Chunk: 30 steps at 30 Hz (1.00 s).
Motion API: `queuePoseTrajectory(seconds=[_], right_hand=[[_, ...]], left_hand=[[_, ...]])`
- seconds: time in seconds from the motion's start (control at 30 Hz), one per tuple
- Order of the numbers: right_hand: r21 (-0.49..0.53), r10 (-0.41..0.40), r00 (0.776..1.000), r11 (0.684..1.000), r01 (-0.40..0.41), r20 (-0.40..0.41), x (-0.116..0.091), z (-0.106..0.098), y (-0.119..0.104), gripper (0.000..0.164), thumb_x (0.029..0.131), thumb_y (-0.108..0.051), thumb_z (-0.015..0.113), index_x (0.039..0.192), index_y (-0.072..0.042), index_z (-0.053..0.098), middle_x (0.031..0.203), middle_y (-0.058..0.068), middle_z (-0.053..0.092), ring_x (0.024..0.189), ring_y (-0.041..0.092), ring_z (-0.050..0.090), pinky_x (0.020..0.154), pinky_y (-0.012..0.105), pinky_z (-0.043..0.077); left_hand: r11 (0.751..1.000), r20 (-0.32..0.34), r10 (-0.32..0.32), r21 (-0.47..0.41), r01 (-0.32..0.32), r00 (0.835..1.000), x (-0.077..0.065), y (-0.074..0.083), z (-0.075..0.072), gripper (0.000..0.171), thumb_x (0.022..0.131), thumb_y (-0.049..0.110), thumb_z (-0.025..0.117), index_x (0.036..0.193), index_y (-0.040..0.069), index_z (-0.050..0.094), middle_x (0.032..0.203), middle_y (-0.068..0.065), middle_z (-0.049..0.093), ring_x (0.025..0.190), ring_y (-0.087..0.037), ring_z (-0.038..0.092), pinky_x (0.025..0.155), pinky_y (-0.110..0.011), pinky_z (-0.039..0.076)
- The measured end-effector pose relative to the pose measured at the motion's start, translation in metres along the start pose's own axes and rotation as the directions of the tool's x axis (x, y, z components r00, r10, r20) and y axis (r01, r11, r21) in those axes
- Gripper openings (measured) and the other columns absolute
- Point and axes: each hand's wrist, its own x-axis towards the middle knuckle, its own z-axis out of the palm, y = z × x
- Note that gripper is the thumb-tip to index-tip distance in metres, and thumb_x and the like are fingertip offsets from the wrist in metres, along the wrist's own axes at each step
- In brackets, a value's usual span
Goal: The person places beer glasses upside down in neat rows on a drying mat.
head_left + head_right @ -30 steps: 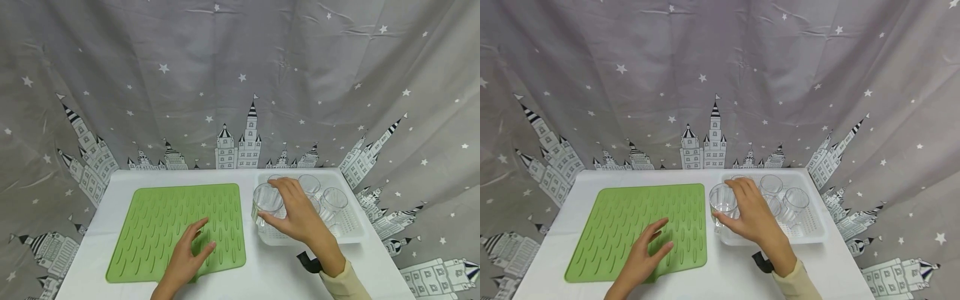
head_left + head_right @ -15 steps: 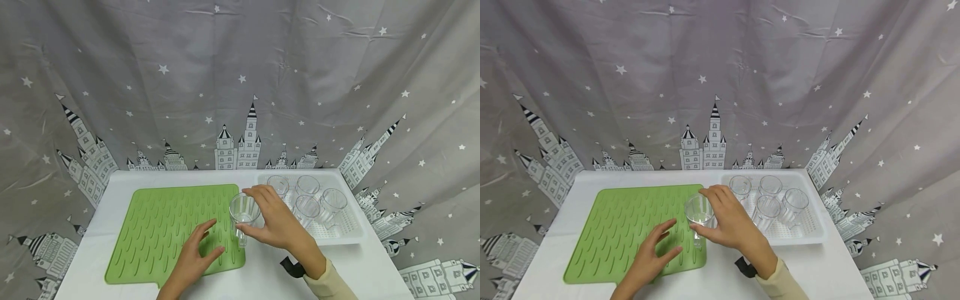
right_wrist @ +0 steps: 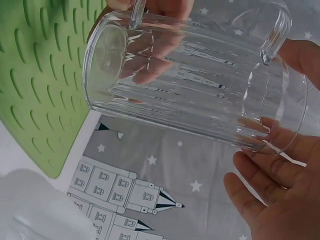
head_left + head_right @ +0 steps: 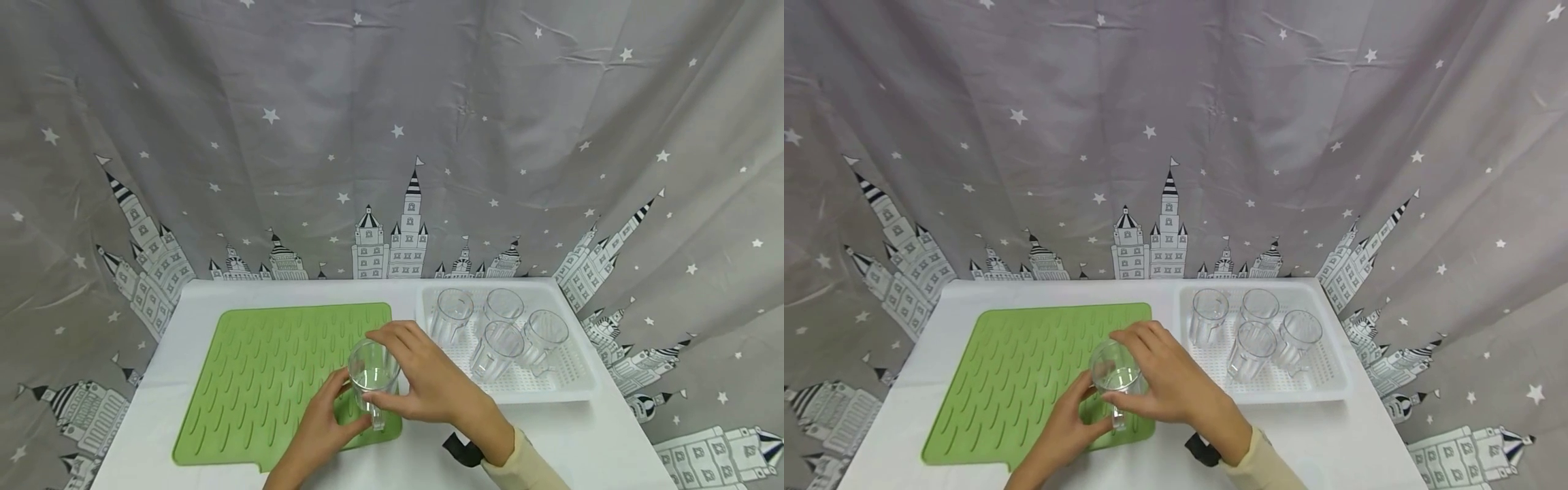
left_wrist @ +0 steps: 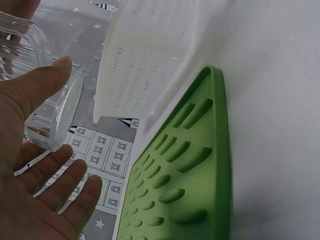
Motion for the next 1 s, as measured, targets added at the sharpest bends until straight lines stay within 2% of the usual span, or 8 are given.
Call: queuePoseTrajectory(seconds=[0.23,0.4,0.5,0.6,0.73,0.83,0.9,1.0], right_hand=[[0.03,-0.082,0.997,0.996,0.082,0.013,-0.001,0.002,-0.003,0.08,0.095,-0.056,0.077,0.158,-0.016,0.048,0.15,-0.001,0.059,0.144,0.017,0.051,0.122,0.036,0.052],[0.054,-0.109,0.993,0.993,0.107,0.041,-0.003,0.004,-0.004,0.079,0.096,-0.057,0.075,0.16,-0.019,0.047,0.153,-0.004,0.057,0.146,0.015,0.05,0.124,0.036,0.05],[0.061,-0.114,0.992,0.992,0.111,0.054,-0.003,0.005,-0.004,0.079,0.097,-0.057,0.074,0.16,-0.02,0.046,0.154,-0.005,0.056,0.147,0.015,0.049,0.125,0.037,0.049],[0.052,-0.111,0.992,0.993,0.108,0.06,-0.004,0.005,-0.005,0.078,0.097,-0.058,0.073,0.161,-0.022,0.045,0.155,-0.005,0.056,0.147,0.015,0.049,0.125,0.038,0.049],[0.043,-0.107,0.992,0.994,0.104,0.062,-0.004,0.004,-0.004,0.078,0.097,-0.058,0.073,0.161,-0.023,0.046,0.154,-0.005,0.057,0.147,0.015,0.05,0.125,0.039,0.049],[0.042,-0.108,0.993,0.994,0.105,0.055,-0.004,0.003,-0.003,0.079,0.095,-0.057,0.075,0.16,-0.022,0.047,0.152,-0.004,0.057,0.146,0.015,0.05,0.124,0.038,0.05],[0.041,-0.109,0.993,0.993,0.107,0.051,-0.004,0.001,-0.002,0.079,0.094,-0.055,0.076,0.159,-0.021,0.047,0.152,-0.004,0.058,0.145,0.015,0.051,0.123,0.037,0.051],[0.04,-0.098,0.994,0.995,0.095,0.056,-0.006,-0.001,-0.001,0.08,0.093,-0.051,0.078,0.16,-0.02,0.046,0.152,-0.003,0.057,0.144,0.016,0.051,0.122,0.037,0.052]], left_hand=[[0.998,0.03,-0.046,-0.036,0.047,0.999,0.0,0.0,0.0,0.094,0.077,0.03,0.099,0.158,0.034,0.051,0.152,0.006,0.064,0.136,-0.026,0.067,0.116,-0.055,0.056],[0.996,0.068,-0.04,-0.079,0.045,0.997,0.0,0.001,-0.003,0.095,0.074,0.034,0.1,0.156,0.028,0.053,0.152,0.002,0.067,0.135,-0.029,0.068,0.114,-0.052,0.057],[0.995,0.081,-0.028,-0.092,0.035,0.996,-0.001,0.0,-0.004,0.092,0.074,0.032,0.1,0.154,0.026,0.055,0.15,0.001,0.068,0.132,-0.032,0.069,0.11,-0.046,0.058],[0.997,0.082,-0.015,-0.077,0.021,0.996,0.0,0.0,-0.005,0.09,0.075,0.033,0.1,0.154,0.028,0.056,0.149,0.003,0.069,0.131,-0.031,0.069,0.107,-0.043,0.059],[0.998,0.075,0.007,-0.061,-0.003,0.997,0.0,-0.001,-0.006,0.09,0.076,0.037,0.099,0.155,0.031,0.054,0.15,0.004,0.068,0.132,-0.027,0.069,0.107,-0.047,0.06],[0.997,0.072,0.016,-0.072,-0.011,0.997,0.0,0.0,-0.007,0.089,0.076,0.033,0.099,0.153,0.031,0.055,0.148,0.003,0.069,0.129,-0.028,0.07,0.109,-0.047,0.059],[0.997,0.069,0.01,-0.072,-0.005,0.998,0.0,0.0,-0.008,0.087,0.076,0.031,0.1,0.152,0.031,0.057,0.144,0.002,0.071,0.126,-0.028,0.071,0.109,-0.044,0.059],[0.998,0.058,-0.031,-0.051,0.034,0.998,0.0,0.001,-0.01,0.087,0.074,0.029,0.101,0.15,0.033,0.058,0.139,0.005,0.072,0.123,-0.02,0.071,0.108,-0.039,0.058]])
